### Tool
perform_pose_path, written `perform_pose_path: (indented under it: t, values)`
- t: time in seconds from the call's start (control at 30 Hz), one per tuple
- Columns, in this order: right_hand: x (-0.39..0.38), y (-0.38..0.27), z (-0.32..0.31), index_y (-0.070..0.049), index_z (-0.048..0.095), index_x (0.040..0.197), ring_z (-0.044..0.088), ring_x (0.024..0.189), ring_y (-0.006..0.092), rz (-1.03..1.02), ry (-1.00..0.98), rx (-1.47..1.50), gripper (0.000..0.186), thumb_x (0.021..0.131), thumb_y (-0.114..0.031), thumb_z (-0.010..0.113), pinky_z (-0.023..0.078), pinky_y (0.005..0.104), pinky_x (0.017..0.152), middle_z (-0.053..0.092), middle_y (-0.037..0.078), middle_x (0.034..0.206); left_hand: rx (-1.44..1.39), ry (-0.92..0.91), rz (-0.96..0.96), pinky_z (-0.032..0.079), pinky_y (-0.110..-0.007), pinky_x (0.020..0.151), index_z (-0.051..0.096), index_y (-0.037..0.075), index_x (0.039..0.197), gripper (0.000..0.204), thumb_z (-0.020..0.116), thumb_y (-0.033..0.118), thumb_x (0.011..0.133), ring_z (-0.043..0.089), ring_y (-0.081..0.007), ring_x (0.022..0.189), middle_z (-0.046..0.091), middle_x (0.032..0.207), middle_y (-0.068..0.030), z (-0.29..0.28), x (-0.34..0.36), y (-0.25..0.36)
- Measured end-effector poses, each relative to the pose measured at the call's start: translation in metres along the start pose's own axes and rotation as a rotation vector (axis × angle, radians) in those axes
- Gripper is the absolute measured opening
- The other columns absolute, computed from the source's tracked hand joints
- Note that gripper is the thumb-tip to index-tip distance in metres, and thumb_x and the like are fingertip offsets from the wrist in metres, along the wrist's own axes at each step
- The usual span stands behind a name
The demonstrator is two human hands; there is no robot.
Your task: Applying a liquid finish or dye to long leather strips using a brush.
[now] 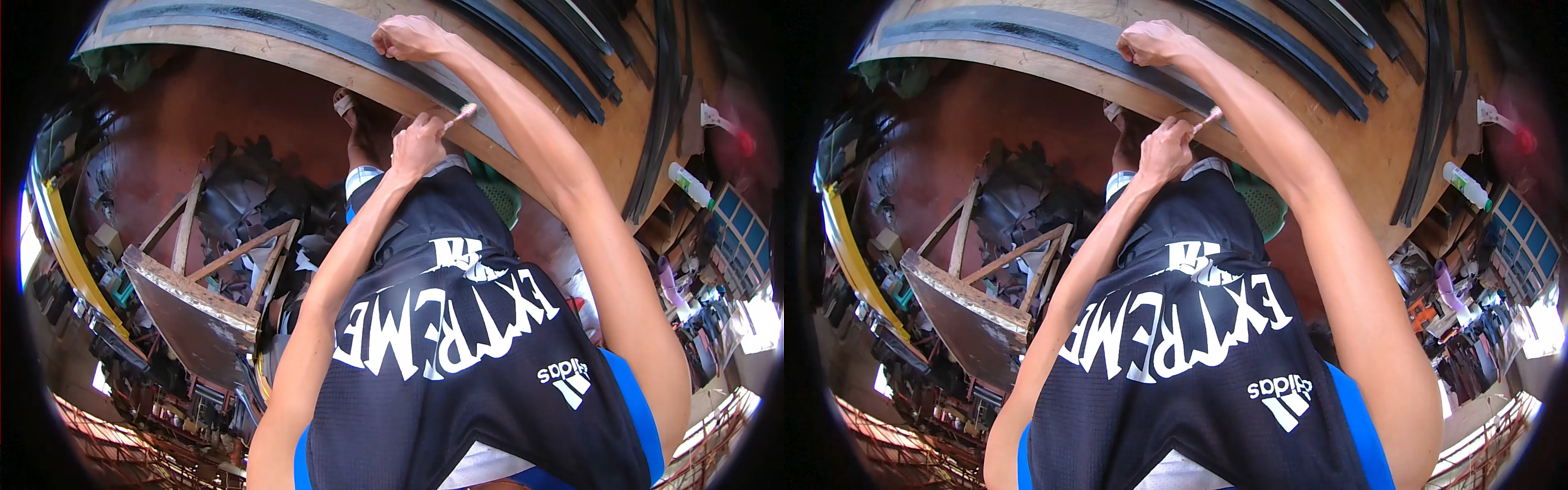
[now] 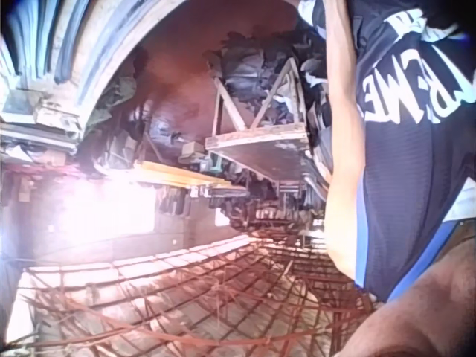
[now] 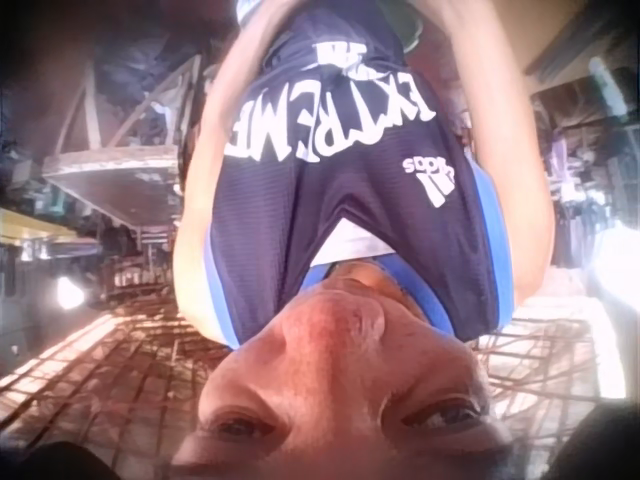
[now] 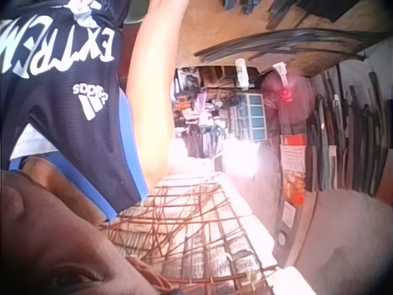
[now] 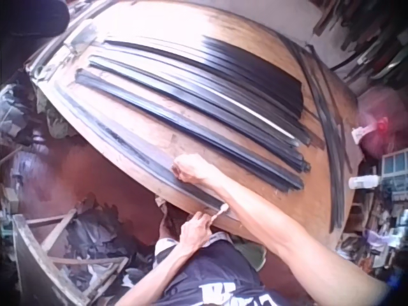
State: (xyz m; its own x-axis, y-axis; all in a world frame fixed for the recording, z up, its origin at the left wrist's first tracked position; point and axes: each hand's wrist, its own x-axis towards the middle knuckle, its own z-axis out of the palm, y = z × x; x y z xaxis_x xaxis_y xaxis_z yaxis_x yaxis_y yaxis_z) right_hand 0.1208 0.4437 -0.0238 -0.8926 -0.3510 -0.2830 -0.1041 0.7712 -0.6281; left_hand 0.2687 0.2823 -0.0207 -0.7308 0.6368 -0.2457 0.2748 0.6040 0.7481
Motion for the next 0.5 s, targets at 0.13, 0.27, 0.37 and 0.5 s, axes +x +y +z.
perform_pose_path:
  t: [0.13,0.27,0.37,0.5]
  values:
    - [-0.003,0.004,-0.001,-0.008,0.068,0.092,0.065,0.088,0.0318,-0.092,0.027,0.037,0.015,0.078,-0.013,0.065,0.051,0.0425,0.076,0.069,0.011,0.088,-0.268,-0.097,-0.006,0.051,-0.041,0.070,0.068,0.001,0.087,0.011,0.062,0.009,0.082,0.065,-0.0351,0.080,0.066,0.085,-0.0182,-0.001,-0.003,0.000]
    - [-0.025,0.013,-0.009,-0.009,0.070,0.103,0.067,0.088,0.0270,0.038,0.084,0.219,0.021,0.084,-0.018,0.065,0.052,0.0374,0.076,0.070,0.013,0.094,-0.360,-0.164,-0.084,0.049,-0.033,0.069,0.070,-0.001,0.091,0.015,0.066,0.012,0.084,0.064,-0.0211,0.074,0.067,0.079,-0.0130,-0.023,-0.017,-0.015]
    - [-0.076,0.021,-0.010,-0.007,0.070,0.103,0.068,0.086,0.0234,0.212,0.283,0.303,0.022,0.087,-0.021,0.065,0.052,0.0354,0.075,0.071,0.013,0.095,-0.422,-0.039,-0.261,0.042,-0.023,0.056,0.071,0.002,0.094,0.012,0.068,0.012,0.088,0.052,-0.0053,0.064,0.062,0.074,-0.0003,-0.053,-0.030,-0.036]
    - [-0.157,0.016,0.018,-0.006,0.071,0.096,0.069,0.078,0.0260,0.504,0.546,0.351,0.024,0.086,-0.027,0.064,0.052,0.0360,0.071,0.071,0.013,0.086,-0.339,0.228,-0.299,0.042,-0.024,0.056,0.071,0.000,0.091,0.014,0.071,0.014,0.086,0.051,-0.0063,0.060,0.062,0.074,-0.0032,-0.097,-0.027,-0.062]
